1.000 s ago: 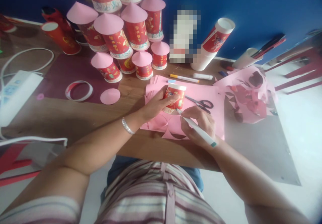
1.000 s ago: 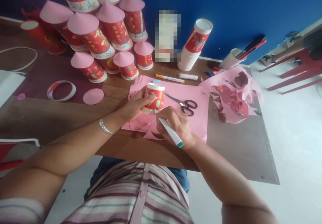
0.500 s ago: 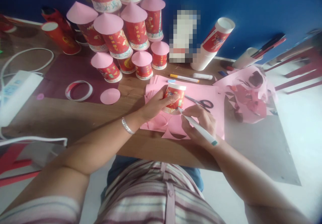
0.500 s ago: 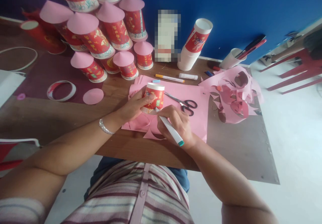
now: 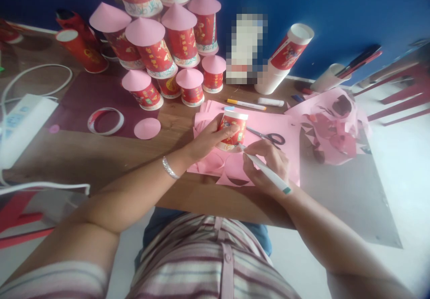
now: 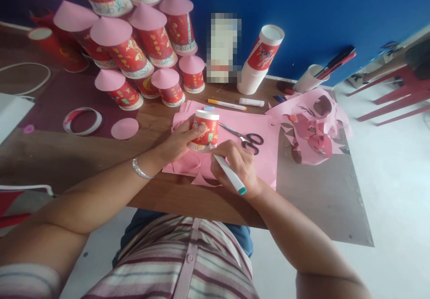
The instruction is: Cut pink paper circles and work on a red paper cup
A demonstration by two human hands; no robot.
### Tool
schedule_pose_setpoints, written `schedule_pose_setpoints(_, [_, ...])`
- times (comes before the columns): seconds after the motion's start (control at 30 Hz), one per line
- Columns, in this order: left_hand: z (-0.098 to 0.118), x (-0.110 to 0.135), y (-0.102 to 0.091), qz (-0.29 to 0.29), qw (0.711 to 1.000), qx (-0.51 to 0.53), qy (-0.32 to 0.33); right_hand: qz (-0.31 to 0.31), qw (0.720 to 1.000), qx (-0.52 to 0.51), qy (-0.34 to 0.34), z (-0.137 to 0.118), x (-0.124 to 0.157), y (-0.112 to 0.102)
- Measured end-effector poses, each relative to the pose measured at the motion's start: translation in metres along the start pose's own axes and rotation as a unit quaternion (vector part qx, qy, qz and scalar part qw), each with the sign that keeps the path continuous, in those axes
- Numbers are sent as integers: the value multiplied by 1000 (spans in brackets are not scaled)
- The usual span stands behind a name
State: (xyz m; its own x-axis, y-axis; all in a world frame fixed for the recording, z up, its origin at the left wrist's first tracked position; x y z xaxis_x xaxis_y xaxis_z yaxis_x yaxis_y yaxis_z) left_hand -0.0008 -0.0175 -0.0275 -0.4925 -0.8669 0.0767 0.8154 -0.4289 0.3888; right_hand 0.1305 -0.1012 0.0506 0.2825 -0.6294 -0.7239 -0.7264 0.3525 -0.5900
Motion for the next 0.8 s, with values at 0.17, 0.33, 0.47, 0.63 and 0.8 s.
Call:
schedule_pose_setpoints(0.17, [0,0,0,4,1000,6,2,6,1000,5,-4,-1,0,0])
schedule_pose_setpoints(0.33, [0,0,-1,10,1000,8,0,0,1000,9,-3,-1,-1,0])
schedule_pose_setpoints(0.47, [0,0,-1,11,1000,11,2,-3,1000,13,-2,-2,-1,0])
schedule_pose_setpoints(0.63, [-1,-1,-2,14,1000,16,1,-6,1000,6,-9,-2,-1,0])
schedule_pose_setpoints(0.8, [0,-1,-3,19,1000,18,6,-1,1000,0,-7,-2,-1,0])
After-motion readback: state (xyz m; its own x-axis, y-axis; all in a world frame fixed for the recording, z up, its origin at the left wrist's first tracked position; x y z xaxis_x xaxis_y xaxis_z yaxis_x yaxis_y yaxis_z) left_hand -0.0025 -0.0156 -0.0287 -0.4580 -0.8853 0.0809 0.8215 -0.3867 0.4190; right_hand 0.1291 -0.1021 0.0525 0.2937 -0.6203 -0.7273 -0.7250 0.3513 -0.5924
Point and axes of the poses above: each hand's wrist, its own x-axis away from the middle knuckle, its own y-axis out of the palm, z = x × y, the point moved 7 cm from there along -x, towards the middle knuckle, and after that the axes turned 1 degree about -x, right-handed, at the moved point
